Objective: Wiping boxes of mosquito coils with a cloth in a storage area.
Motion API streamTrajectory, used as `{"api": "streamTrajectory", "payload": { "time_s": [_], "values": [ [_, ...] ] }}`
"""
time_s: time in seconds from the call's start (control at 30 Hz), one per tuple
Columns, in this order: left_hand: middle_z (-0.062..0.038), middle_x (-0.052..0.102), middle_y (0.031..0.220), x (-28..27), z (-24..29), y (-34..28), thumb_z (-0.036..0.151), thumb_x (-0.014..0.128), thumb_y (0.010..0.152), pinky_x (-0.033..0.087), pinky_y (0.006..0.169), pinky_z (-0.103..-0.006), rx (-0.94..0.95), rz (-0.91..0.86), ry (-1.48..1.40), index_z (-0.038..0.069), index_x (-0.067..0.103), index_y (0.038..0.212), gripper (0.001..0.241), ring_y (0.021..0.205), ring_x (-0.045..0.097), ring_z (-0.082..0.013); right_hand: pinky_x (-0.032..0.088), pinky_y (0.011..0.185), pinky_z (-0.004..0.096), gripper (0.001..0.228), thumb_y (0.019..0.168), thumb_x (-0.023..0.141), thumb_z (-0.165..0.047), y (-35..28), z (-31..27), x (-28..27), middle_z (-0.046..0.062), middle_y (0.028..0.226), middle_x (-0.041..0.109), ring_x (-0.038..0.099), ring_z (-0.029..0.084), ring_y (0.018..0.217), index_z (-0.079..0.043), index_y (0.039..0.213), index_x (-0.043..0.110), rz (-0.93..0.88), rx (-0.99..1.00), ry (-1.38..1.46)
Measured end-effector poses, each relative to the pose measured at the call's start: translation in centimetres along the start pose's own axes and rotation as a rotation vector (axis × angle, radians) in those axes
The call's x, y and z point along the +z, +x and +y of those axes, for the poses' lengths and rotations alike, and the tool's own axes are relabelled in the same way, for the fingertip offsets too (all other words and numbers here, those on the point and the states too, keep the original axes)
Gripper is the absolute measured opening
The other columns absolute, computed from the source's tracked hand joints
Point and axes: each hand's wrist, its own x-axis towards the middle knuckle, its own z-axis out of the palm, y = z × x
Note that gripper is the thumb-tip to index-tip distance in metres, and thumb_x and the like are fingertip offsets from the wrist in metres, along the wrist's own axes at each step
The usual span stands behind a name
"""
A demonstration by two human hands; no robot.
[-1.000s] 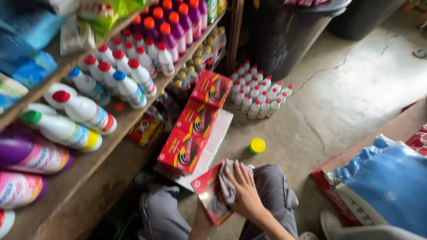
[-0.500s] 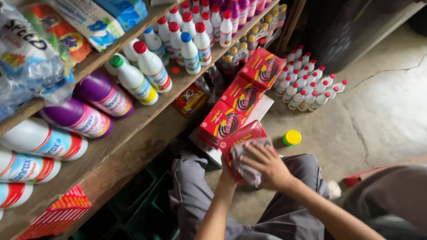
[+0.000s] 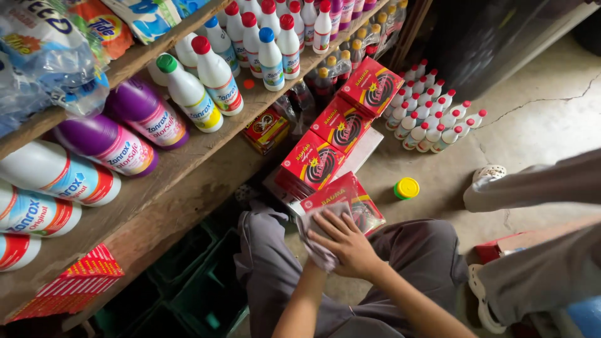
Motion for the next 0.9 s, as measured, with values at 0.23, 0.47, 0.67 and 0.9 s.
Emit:
{"api": "streamTrajectory", "payload": {
  "time_s": [0.23, 0.47, 0.67, 0.9],
  "values": [
    [-0.009, 0.035, 0.165, 5.5, -0.4, -3.5, 0.062, 0.033, 0.102, 0.032, 0.121, -0.0490, -0.093, 0.041, 0.072, 0.016, 0.032, 0.160, 0.074, 0.150, 0.036, -0.0271, 0.025, 0.119, 0.057, 0.087, 0.069, 0.079, -0.029, -4.4, 8.0, -2.6, 0.016, 0.164, 0.034, 0.028, 0.039, 0.152, -0.019, 0.150, 0.050, -0.117, -0.160, -0.036],
    [-0.011, 0.040, 0.159, 15.3, -2.8, -4.0, 0.068, 0.033, 0.097, 0.037, 0.115, -0.0531, -0.053, -0.036, 0.152, 0.017, 0.034, 0.158, 0.079, 0.144, 0.043, -0.0325, 0.027, 0.122, 0.053, 0.085, 0.070, 0.071, -0.019, -1.7, 4.8, 2.8, 0.021, 0.164, 0.035, 0.030, 0.039, 0.153, -0.012, 0.151, 0.050, 0.121, 0.255, -0.148],
    [-0.003, 0.038, 0.167, 4.7, -1.7, -2.6, 0.062, 0.032, 0.107, 0.035, 0.129, -0.0473, 0.065, 0.042, 0.093, 0.019, 0.033, 0.163, 0.071, 0.152, 0.042, -0.0229, 0.024, 0.121, 0.057, 0.087, 0.064, 0.073, -0.016, -3.1, 0.0, 3.7, 0.018, 0.162, 0.036, 0.028, 0.039, 0.153, -0.018, 0.149, 0.052, 0.128, 0.292, 0.027],
    [-0.014, 0.043, 0.159, 16.8, 0.0, -4.9, 0.075, 0.032, 0.100, 0.036, 0.119, -0.0512, -0.102, -0.137, 0.204, 0.008, 0.034, 0.162, 0.091, 0.145, 0.045, -0.0310, 0.024, 0.120, 0.057, 0.080, 0.072, 0.079, -0.026, -5.7, 7.7, 0.7, 0.020, 0.161, 0.034, 0.028, 0.040, 0.151, -0.016, 0.146, 0.053, 0.024, 0.123, 0.055]
  ]
}}
